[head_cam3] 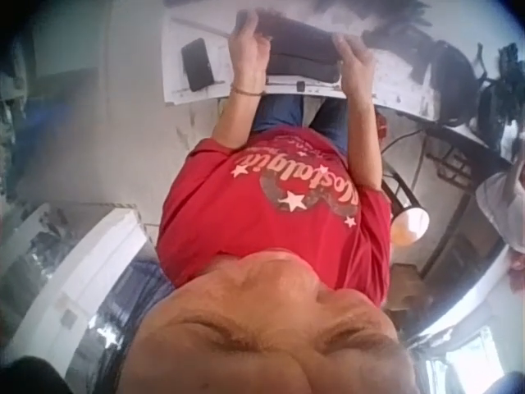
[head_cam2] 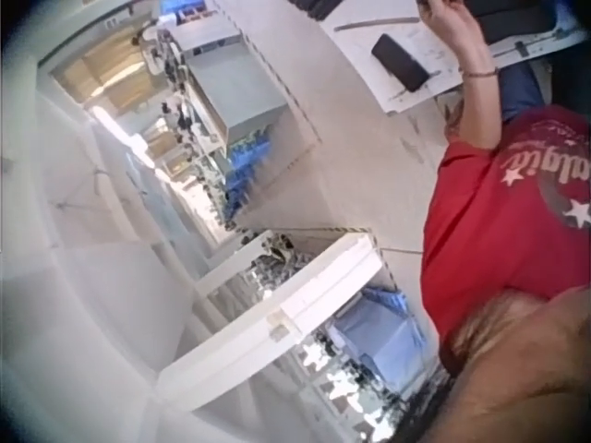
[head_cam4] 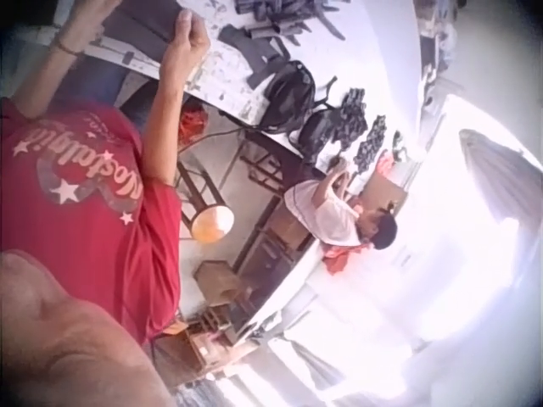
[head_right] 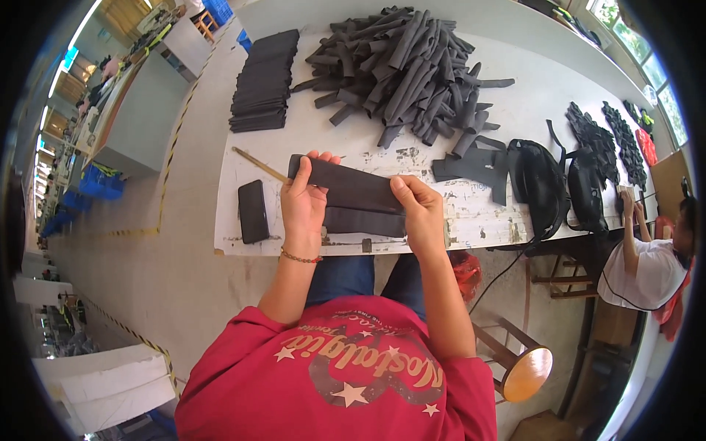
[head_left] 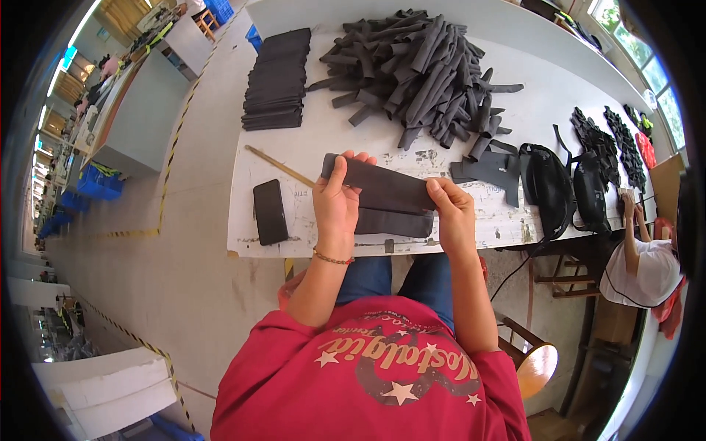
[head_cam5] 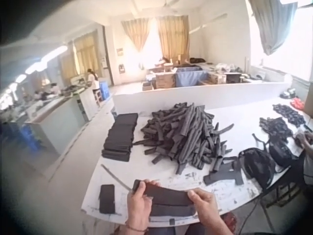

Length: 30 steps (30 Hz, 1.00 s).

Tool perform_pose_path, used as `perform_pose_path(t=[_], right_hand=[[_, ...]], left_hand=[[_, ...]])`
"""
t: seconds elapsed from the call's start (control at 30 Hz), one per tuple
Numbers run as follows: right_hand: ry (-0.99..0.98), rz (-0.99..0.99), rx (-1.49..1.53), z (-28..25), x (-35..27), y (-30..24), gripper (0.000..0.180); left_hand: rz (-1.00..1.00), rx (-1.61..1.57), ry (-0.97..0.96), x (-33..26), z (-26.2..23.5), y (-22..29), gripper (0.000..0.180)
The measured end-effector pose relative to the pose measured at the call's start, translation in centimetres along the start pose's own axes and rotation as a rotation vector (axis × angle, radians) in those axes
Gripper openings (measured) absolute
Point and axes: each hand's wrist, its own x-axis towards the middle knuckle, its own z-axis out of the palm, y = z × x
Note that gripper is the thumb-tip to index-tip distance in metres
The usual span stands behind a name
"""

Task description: The recorder is picking up, inspecting, and sorting dark-colored rectangular components on a workbench in a factory setting.

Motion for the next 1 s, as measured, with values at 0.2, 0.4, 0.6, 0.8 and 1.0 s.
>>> perform_pose_path(t=[0.2,0.4,0.6,0.8,1.0], right_hand=[[0.108,-0.212,-0.59,-1.3,0.1,3.6,0.012],[0.213,-0.266,-0.755,-1.9,1.3,6.4,0.009],[0.212,-0.25,-0.809,-4.1,2.5,8.4,0.02],[0.29,-0.305,-0.785,-8.3,4.4,6.6,0.018],[0.254,-0.648,-1.411,-17.6,10.6,6.6,0.019]], left_hand=[[0.151,0.554,0.212,-0.8,-4.7,-1.5,0.021],[0.691,1.336,0.144,0.1,-7.9,-4.2,0.015],[0.648,1.291,-0.15,3.6,-0.5,-4.3,0.013],[0.119,1.097,-0.663,11.2,8.1,-12.7,0.015],[0.393,1.462,-0.637,14.6,10.9,-26.0,0.03]])
